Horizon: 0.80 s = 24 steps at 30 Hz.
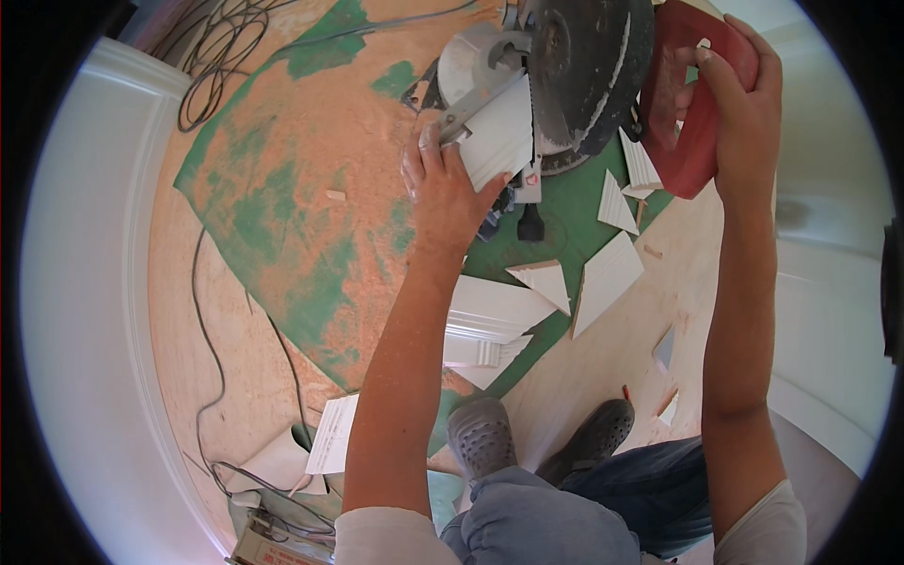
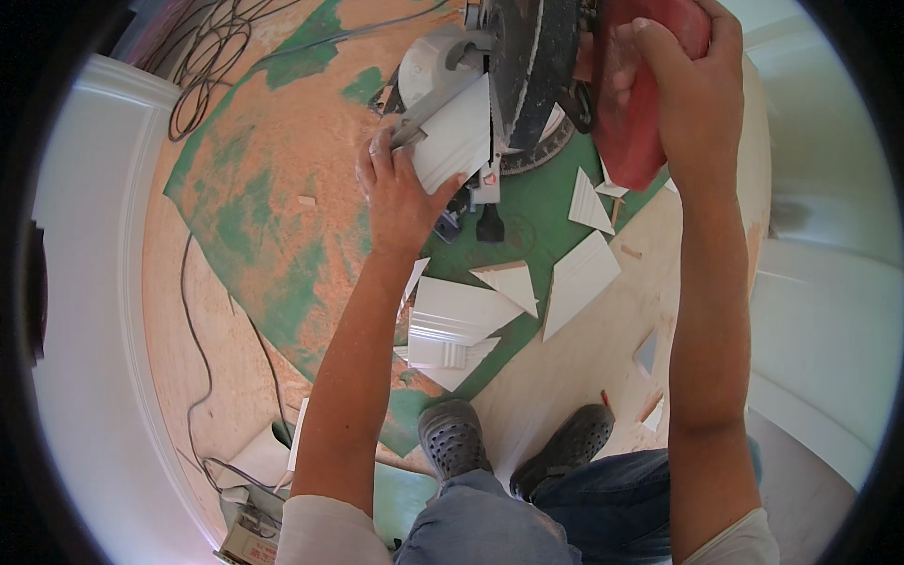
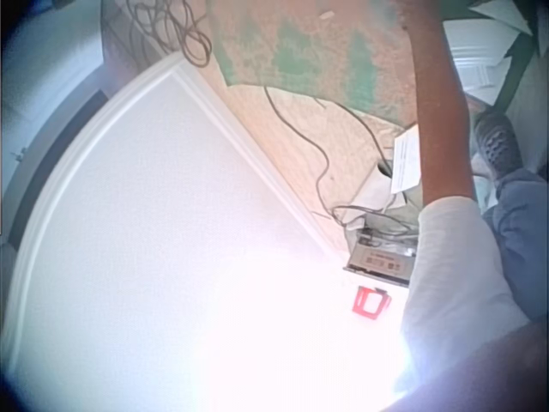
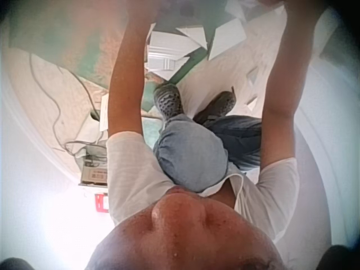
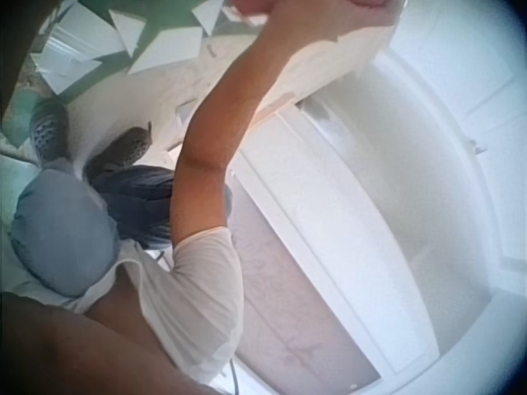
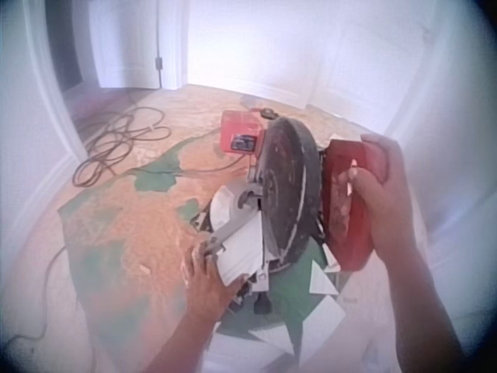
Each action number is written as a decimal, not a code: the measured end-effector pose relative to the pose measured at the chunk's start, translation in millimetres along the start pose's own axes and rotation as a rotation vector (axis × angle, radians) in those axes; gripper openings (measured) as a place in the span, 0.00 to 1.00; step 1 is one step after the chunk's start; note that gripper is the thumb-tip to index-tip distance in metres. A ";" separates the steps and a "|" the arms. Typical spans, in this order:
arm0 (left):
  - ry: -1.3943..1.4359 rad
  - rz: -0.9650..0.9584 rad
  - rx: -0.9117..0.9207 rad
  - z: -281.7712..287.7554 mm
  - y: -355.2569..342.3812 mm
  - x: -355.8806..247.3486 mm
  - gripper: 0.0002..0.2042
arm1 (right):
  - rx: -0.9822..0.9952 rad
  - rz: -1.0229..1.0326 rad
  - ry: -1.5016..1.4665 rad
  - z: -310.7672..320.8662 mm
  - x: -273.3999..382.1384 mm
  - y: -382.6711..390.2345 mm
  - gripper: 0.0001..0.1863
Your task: Cutting pieces of decorative white molding with a miter saw and fitting them together on a surface.
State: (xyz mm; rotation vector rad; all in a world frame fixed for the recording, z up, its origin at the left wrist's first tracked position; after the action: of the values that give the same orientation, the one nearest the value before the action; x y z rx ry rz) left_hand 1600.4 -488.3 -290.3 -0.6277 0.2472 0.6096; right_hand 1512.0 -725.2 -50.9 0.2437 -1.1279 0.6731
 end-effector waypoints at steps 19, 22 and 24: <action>-0.015 0.019 0.007 0.3 1.2 -0.6 0.40 | -0.038 0.094 -0.066 -11.4 18.3 11.7 0.29; -0.007 0.007 -0.008 0.4 -0.7 -1.6 0.40 | -0.008 0.026 -0.033 -2.3 7.7 3.1 0.30; 0.001 0.008 -0.009 0.1 -1.5 -2.1 0.40 | 0.025 -0.049 -0.009 -0.2 1.1 0.4 0.31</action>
State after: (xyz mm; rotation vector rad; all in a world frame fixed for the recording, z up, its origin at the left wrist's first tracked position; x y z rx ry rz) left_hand 1599.7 -490.2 -288.6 -0.6360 0.2476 0.6184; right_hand 1512.2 -724.3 -50.0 0.2952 -1.1192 0.6441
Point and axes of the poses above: each hand's wrist, its own y-axis away from the middle knuckle, its own z-axis out of the back of the hand, x = y × z, the point moved 4 cm from there along -y, towards the middle knuckle, and after that the axes turned 15 degrees about -z, right-handed, at the moved point
